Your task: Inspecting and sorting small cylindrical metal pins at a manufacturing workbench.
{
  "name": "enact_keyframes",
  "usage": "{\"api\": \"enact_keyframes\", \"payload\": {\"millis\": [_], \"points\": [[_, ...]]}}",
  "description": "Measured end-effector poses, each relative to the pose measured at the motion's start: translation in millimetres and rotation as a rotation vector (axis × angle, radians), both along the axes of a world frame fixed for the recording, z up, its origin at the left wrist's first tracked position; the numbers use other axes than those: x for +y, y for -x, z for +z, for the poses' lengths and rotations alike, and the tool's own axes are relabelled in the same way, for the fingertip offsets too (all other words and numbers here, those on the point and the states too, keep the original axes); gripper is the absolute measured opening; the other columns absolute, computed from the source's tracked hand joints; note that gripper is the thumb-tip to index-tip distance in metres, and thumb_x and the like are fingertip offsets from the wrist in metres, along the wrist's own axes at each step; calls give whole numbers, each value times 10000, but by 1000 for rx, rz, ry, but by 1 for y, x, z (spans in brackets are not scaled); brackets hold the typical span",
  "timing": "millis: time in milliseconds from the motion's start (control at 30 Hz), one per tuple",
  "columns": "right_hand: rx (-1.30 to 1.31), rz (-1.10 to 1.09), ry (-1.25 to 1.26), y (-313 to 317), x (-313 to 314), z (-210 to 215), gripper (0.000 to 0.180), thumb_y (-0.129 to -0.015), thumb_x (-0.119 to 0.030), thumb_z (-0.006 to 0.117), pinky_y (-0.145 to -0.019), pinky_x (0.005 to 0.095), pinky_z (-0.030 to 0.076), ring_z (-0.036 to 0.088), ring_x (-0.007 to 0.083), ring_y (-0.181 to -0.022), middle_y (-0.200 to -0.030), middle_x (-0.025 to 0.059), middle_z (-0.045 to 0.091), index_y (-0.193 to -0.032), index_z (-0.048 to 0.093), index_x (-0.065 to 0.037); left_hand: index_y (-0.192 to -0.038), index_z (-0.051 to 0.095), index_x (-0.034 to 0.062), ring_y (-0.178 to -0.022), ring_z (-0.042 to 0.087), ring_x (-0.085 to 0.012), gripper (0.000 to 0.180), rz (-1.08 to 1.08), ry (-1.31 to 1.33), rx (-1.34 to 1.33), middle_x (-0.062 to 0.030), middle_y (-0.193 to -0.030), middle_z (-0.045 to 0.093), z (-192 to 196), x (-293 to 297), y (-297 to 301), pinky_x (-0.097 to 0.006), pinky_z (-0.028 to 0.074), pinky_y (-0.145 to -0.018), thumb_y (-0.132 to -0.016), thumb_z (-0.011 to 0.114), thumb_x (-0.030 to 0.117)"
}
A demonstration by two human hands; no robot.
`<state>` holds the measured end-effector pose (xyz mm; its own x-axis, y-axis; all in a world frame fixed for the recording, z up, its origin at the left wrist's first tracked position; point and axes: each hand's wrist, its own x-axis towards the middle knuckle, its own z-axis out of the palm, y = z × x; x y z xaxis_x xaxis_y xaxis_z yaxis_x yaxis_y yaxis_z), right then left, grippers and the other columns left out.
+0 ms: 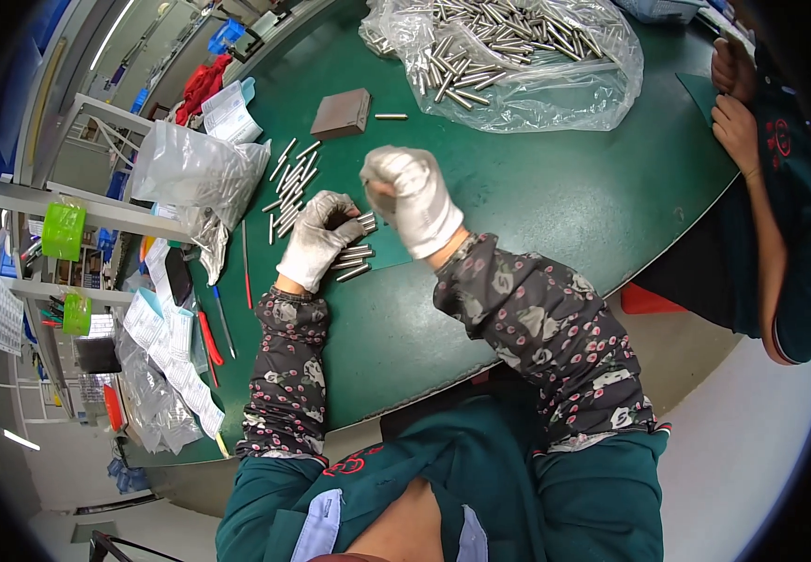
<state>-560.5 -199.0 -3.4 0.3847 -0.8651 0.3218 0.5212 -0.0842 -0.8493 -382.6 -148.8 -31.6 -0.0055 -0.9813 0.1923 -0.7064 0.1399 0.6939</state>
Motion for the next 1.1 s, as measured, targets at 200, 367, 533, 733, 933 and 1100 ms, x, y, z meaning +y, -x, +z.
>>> {"api": "enact_keyframes", "payload": {"millis": [200,367,533,733,933,1100], "points": [[-140,159,-119,1,-2,-6,356,-851,-288,364,-368,234,198,262,88,-387,-463,-16,281,-543,328,-115,-841,574,36,-675,562,-185,260,-38,50,-10,-70,-781,554,7,4,2,-282,462,-599,-625,719,48],[-135,100,-165,-1,-5,-9,360,-849,-303,362,-368,234,201,268,89,-387,-464,-16,284,-546,327,-113,-875,563,37,-708,581,-180,304,-76,10,69,-62,-801,558,5,2,-1,-269,479,-629,-614,713,-6],[-144,64,-113,-6,-7,-14,362,-848,-307,364,-369,232,197,269,89,-387,-460,-19,271,-544,323,-114,-877,561,39,-715,581,-182,327,-90,-2,90,-61,-807,561,3,1,-5,-271,480,-630,-597,717,-20],[-139,162,-154,-3,-3,-10,371,-847,-316,367,-374,230,193,266,86,-397,-461,-22,270,-537,318,-116,-864,562,38,-710,579,-184,319,-88,-3,55,-64,-799,562,1,0,-7,-274,477,-626,-593,724,-9],[-127,105,-115,-4,-1,-10,372,-843,-325,375,-382,228,188,263,80,-415,-466,-26,273,-540,327,-115,-849,565,36,-702,576,-187,301,-76,-12,54,-63,-793,563,3,0,-5,-272,471,-622,-597,726,1],[-113,109,-105,-3,-1,-10,372,-843,-324,378,-383,228,191,257,77,-411,-468,-24,279,-543,339,-109,-842,567,37,-694,573,-179,296,-65,-23,80,-59,-782,562,0,-1,-5,-270,467,-614,-599,733,14]]}}
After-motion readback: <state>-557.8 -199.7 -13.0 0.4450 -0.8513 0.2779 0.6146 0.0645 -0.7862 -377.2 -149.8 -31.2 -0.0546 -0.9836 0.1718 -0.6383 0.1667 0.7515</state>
